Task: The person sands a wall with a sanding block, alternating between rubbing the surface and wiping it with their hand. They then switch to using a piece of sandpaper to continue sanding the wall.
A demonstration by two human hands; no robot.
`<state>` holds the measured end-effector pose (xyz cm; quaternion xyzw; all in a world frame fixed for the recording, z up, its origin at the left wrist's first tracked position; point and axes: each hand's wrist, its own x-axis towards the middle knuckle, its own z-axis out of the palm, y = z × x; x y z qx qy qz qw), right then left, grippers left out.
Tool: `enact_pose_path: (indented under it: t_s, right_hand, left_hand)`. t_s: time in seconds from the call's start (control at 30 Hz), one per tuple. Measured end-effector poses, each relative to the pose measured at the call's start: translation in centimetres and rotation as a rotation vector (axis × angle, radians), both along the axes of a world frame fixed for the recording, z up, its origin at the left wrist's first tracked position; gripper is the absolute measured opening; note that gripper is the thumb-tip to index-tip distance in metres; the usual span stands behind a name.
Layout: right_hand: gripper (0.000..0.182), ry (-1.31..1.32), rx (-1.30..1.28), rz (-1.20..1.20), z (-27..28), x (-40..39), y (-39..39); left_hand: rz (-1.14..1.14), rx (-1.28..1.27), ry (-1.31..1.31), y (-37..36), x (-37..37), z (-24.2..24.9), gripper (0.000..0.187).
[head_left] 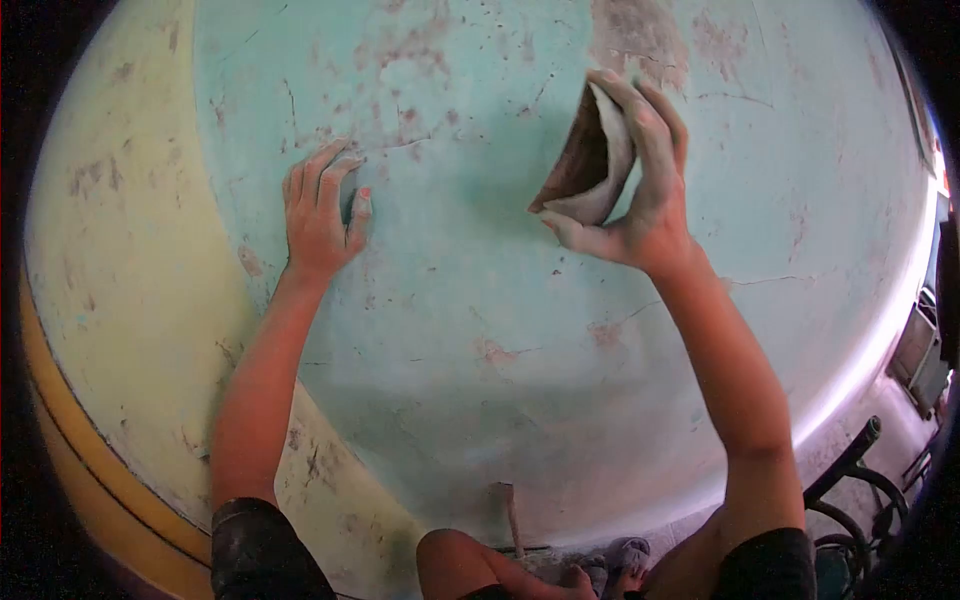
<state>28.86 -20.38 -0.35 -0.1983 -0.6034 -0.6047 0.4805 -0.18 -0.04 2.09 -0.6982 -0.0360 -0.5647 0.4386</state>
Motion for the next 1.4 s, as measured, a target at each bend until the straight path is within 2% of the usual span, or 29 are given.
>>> enact_pose_path:
  t_s: [0.07,0.1,0.17,0.33,0.37,0.43,0.53,0.7,0.8,1.0,1.1,1.4]
  right_hand:
    - [0.101,0.027,0.046,0.185,-1.4,-0.2,0.6]
    - [0.101,0.034,0.052,0.198,-1.9,0.0,1.4]
    - [0.1,-0.079,-0.046,0.089,-3.0,0.1,2.5]
    - [0.092,0.124,-0.218,0.019,-3.2,-1.5,4.6]
    - [0.092,0.118,-0.219,0.027,-3.1,-1.6,4.8]
    - [0.088,0.172,-0.235,-0.115,-3.0,-2.3,5.4]
    - [0.086,0.201,-0.226,-0.121,-3.0,-2.5,5.5]
    - [0.085,0.189,-0.237,-0.088,-3.3,-1.9,5.9]
    - [0.085,0.166,-0.222,-0.049,-3.4,-1.7,5.7]
    - [0.082,0.194,-0.231,0.014,-3.6,-1.2,4.9]
    - [0.09,0.159,-0.213,0.041,-3.8,-1.0,5.1]
    - [0.08,0.107,-0.308,0.124,-3.8,-0.1,4.0]
  left_hand:
    - [0.006,0.027,-0.008,0.0,0.1,-0.1,0.029]
    - [-0.005,0.051,-0.017,0.0,0.2,0.1,0.029]
    - [0.001,0.063,-0.006,-0.3,0.2,0.3,0.029]
    - [0.029,0.06,-0.03,-0.2,0.5,0.1,0.028]
    - [0.03,0.057,-0.025,-0.4,0.4,0.1,0.029]
    - [0.059,0.055,-0.015,-0.4,0.1,0.2,0.03]
    - [0.051,0.01,-0.004,-0.2,0.1,0.1,0.026]
    - [-0.028,0.057,-0.009,0.0,0.4,0.1,0.034]
    - [-0.003,0.063,-0.008,-0.1,0.5,0.2,0.037]
    - [-0.046,0.046,-0.033,0.4,0.4,0.3,0.037]
    - [-0.009,0.029,-0.013,0.3,0.2,0.2,0.036]
    - [0.049,0.004,-0.014,-0.4,0.1,0.1,0.035]
